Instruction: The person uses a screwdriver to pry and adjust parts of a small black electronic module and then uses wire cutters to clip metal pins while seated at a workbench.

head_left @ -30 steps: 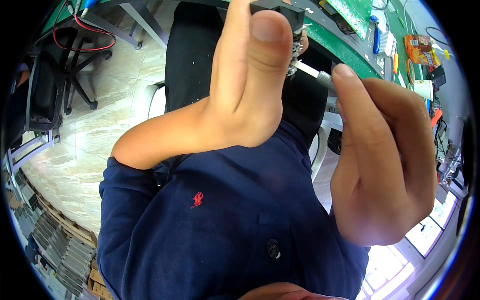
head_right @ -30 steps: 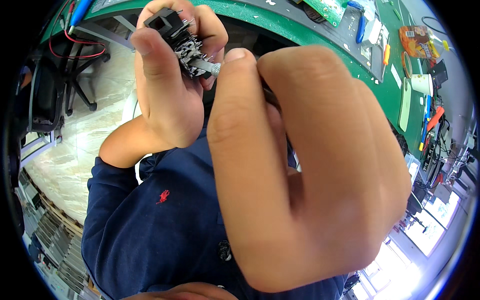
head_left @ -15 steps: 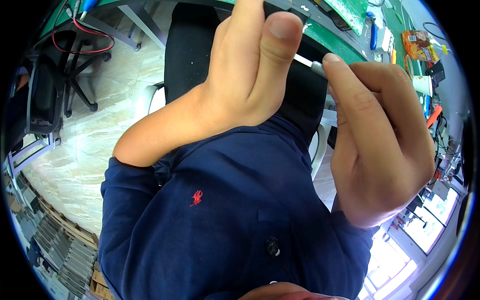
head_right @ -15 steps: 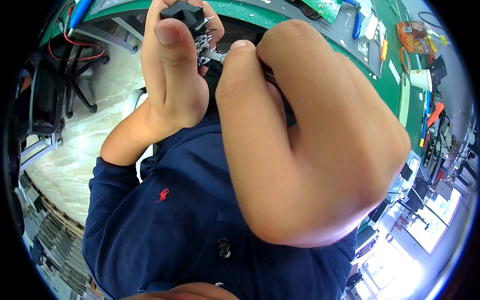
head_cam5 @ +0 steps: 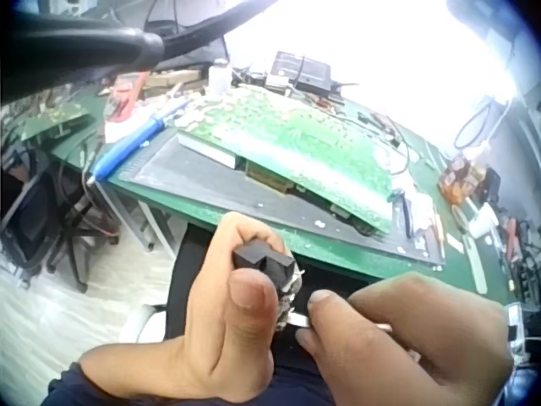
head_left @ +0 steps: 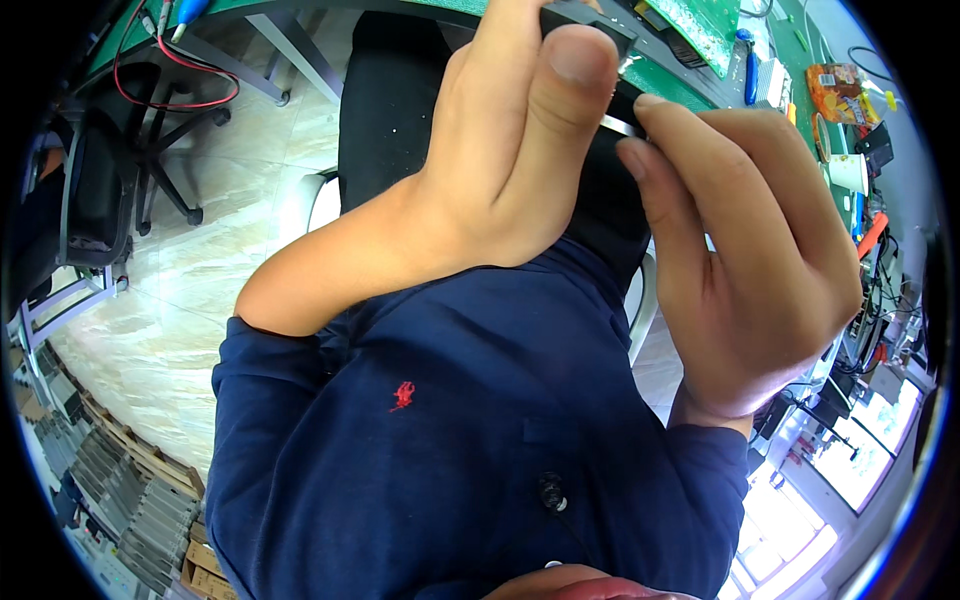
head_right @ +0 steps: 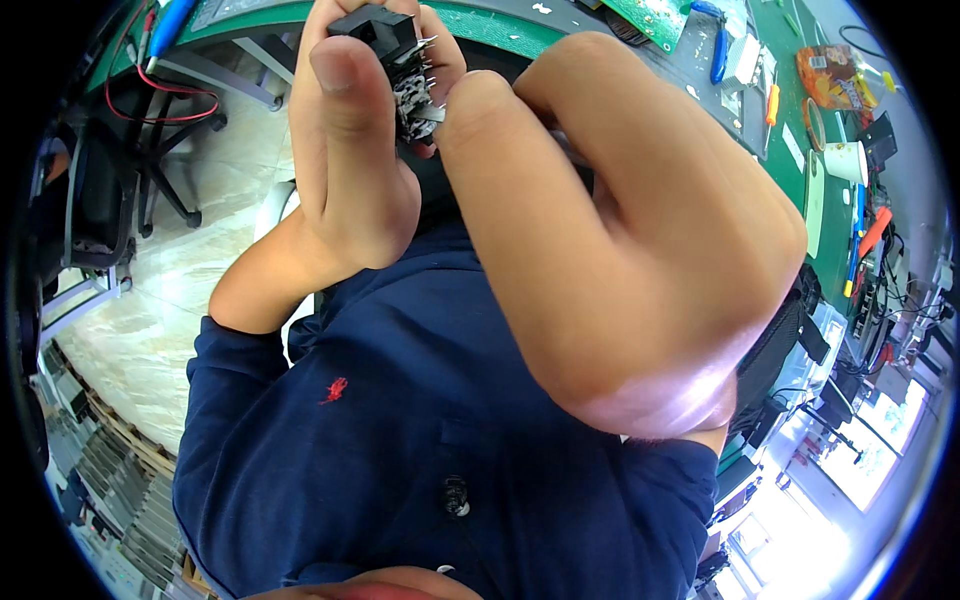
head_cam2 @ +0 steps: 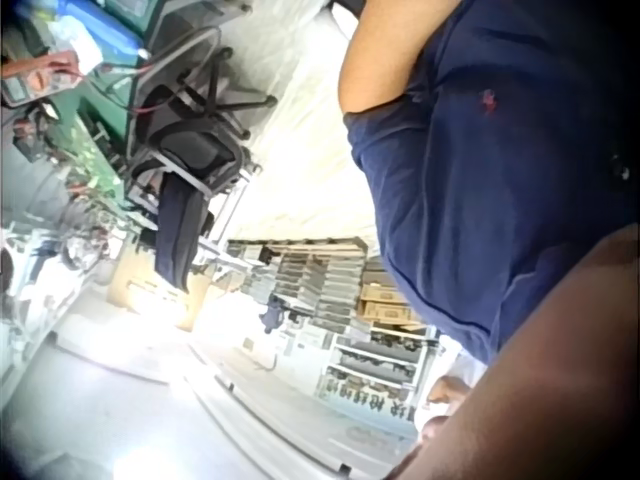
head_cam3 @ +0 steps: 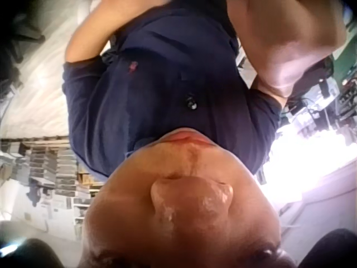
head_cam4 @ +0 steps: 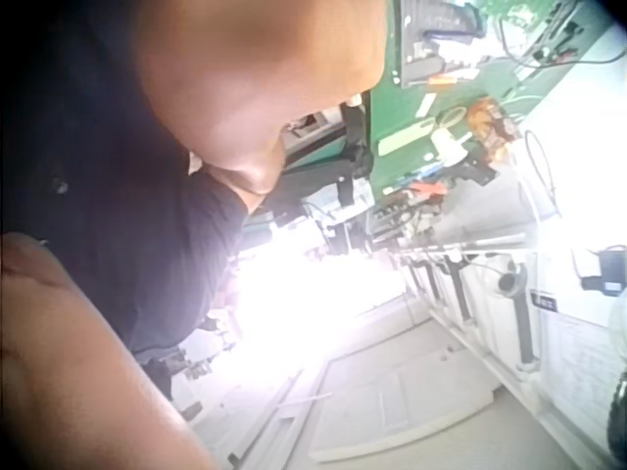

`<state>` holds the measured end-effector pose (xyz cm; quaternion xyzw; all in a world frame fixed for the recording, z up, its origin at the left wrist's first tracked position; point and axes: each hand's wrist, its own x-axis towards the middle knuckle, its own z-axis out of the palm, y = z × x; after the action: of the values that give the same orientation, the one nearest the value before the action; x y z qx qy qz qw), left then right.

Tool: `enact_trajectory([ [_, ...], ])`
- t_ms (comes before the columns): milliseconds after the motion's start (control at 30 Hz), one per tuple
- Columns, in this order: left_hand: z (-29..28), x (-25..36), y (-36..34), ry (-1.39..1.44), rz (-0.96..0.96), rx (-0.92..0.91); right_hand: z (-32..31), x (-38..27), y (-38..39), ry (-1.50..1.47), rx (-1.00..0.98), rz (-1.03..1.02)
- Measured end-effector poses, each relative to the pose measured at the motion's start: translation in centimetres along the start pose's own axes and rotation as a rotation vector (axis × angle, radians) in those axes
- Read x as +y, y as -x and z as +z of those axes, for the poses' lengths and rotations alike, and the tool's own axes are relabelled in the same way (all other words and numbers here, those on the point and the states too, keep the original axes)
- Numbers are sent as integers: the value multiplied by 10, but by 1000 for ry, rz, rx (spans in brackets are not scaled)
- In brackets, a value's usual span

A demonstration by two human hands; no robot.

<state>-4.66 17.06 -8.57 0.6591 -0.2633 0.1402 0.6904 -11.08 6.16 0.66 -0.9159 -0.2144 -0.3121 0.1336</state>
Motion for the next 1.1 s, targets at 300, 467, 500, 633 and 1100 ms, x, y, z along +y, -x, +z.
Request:
enact_trajectory([
  [300, -2, 1, -1, 29, -24, -30, -2, 13, -8, 71, -89, -214],
  [467, -3, 1, -2, 49, -33, -49, -3, 14, -7, 117, -99, -275],
  [500, -2, 1, -2, 53, -36, -56, -3, 13, -8, 117, -111, -278],
  [633, -3, 2, -3, 91, -58, -76, -11, 12, -12, 140, -212, -258],
  [1100, -10, 11, -5, 505, -342, -113, -10, 15, -11, 29, -6, -90],
])
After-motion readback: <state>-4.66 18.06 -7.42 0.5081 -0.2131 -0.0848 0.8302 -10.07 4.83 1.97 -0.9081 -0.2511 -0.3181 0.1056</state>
